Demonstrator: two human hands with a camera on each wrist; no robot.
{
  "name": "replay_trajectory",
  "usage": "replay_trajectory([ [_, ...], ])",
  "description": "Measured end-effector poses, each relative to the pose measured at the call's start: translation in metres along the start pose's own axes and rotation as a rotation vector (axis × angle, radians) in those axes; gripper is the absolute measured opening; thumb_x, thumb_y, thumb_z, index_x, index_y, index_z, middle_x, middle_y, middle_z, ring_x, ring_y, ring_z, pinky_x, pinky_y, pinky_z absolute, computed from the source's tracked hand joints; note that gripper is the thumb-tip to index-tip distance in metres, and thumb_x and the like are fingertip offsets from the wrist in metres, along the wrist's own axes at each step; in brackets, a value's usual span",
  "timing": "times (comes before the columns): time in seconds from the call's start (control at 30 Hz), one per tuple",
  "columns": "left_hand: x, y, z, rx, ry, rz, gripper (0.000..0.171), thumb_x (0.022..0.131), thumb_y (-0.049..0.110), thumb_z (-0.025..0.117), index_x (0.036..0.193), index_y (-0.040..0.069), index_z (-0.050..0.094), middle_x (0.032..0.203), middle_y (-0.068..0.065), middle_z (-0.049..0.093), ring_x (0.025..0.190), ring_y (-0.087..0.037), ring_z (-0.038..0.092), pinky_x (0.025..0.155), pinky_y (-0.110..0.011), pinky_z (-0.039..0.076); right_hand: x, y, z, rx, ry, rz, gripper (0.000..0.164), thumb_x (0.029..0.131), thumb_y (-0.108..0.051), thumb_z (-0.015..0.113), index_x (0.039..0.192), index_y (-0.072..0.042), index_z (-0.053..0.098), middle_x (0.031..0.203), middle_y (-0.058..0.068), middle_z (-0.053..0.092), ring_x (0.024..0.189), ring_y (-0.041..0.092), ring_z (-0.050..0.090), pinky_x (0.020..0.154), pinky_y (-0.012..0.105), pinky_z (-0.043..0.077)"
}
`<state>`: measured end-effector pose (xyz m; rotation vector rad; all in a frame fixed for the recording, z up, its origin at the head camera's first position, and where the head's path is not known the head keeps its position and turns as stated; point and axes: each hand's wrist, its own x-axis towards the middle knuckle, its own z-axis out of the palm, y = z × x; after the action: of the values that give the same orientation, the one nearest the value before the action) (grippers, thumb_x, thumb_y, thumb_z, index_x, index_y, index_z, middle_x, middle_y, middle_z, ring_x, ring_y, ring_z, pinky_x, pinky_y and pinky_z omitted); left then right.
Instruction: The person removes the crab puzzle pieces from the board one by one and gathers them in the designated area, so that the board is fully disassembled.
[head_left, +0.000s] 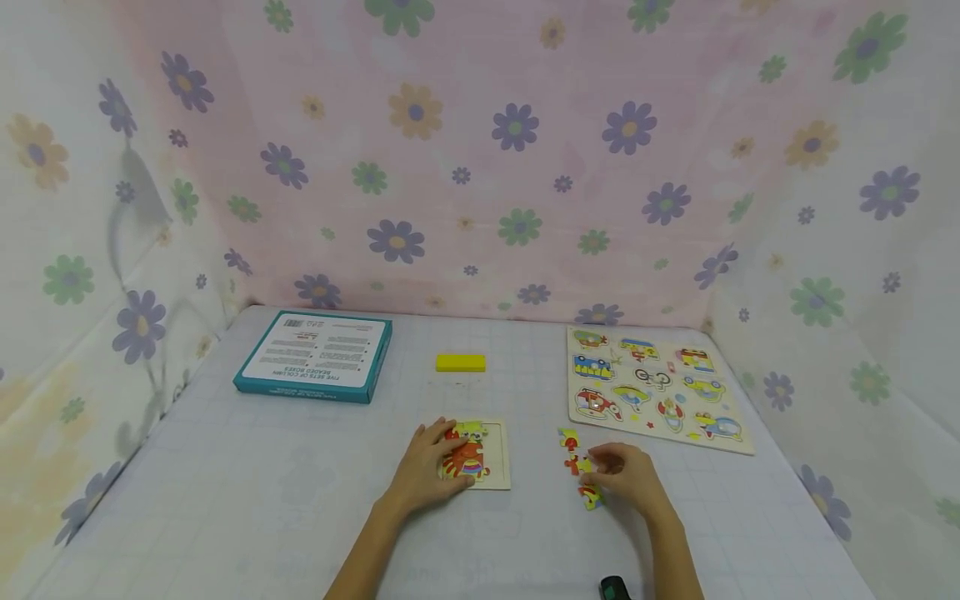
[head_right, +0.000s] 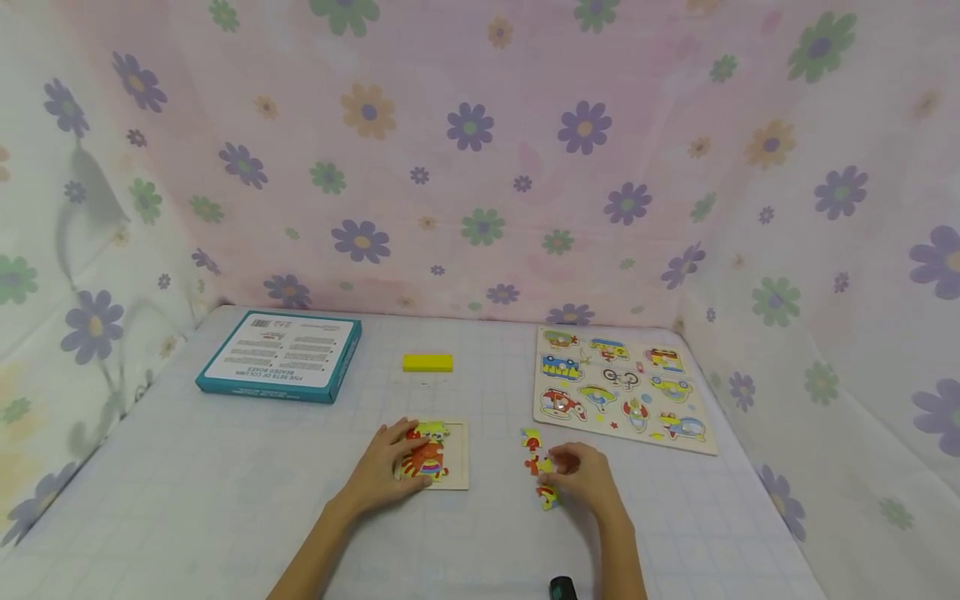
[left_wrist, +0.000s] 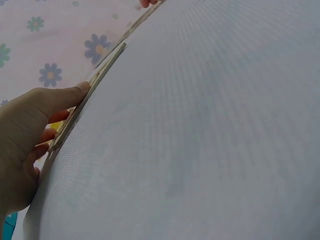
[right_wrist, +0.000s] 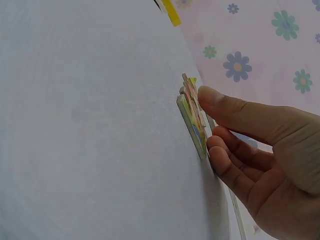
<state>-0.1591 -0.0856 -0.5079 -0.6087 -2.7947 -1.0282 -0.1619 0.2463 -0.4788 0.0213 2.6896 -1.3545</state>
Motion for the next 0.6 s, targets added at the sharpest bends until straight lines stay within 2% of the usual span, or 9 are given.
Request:
replay_trajectory([
  [0.1, 0.0006, 0.0007, -0.0001, -0.003, -0.001, 0.0, 0.054, 0.075, 0.037, 0.075, 0.12, 0.009, 0.065, 0.138, -0.012, 0.047, 0.135, -0.031, 0.034, 0.113, -0.052, 0.019, -0.0014, 0.0003, -0.0006, -0.014, -0.009, 0.005, 0.032, 0.069, -0.014, 0.082, 0.095, 0.001, 0.069, 0.078, 0.002, 0.063, 0.07, 0.014, 0.055, 0.061, 0.021, 0.048],
  [0.2, 0.0009, 0.0012, -0.0003, -0.005, 0.002, 0.001, 0.054, 0.075, 0.037, 0.075, 0.12, 0.008, 0.065, 0.138, -0.013, 0.048, 0.135, -0.032, 0.034, 0.113, -0.052, 0.019, -0.0017, 0.0004, -0.0007, -0.006, -0.026, -0.027, 0.027, 0.07, -0.012, 0.082, 0.09, 0.002, 0.069, 0.076, 0.003, 0.064, 0.068, 0.013, 0.057, 0.06, 0.02, 0.048],
  [0.37, 0.001, 0.0014, -0.0004, 0.002, 0.003, -0.002, 0.055, 0.075, 0.036, 0.075, 0.12, 0.008, 0.065, 0.137, -0.012, 0.048, 0.135, -0.031, 0.035, 0.114, -0.051, 0.019, -0.0009, 0.0009, 0.0006, 0.021, -0.08, -0.084, 0.025, 0.073, -0.012, 0.08, 0.089, 0.003, 0.069, 0.076, 0.005, 0.067, 0.066, 0.013, 0.06, 0.06, 0.02, 0.05],
  [0.6, 0.0004, 0.0016, -0.0005, -0.001, 0.002, -0.006, 0.054, 0.074, 0.035, 0.076, 0.12, 0.008, 0.065, 0.138, -0.012, 0.048, 0.135, -0.031, 0.034, 0.114, -0.051, 0.019, -0.0022, 0.0006, 0.0039, 0.004, -0.084, -0.081, 0.024, 0.072, -0.013, 0.08, 0.087, 0.001, 0.068, 0.074, 0.003, 0.065, 0.067, 0.014, 0.059, 0.06, 0.021, 0.049],
])
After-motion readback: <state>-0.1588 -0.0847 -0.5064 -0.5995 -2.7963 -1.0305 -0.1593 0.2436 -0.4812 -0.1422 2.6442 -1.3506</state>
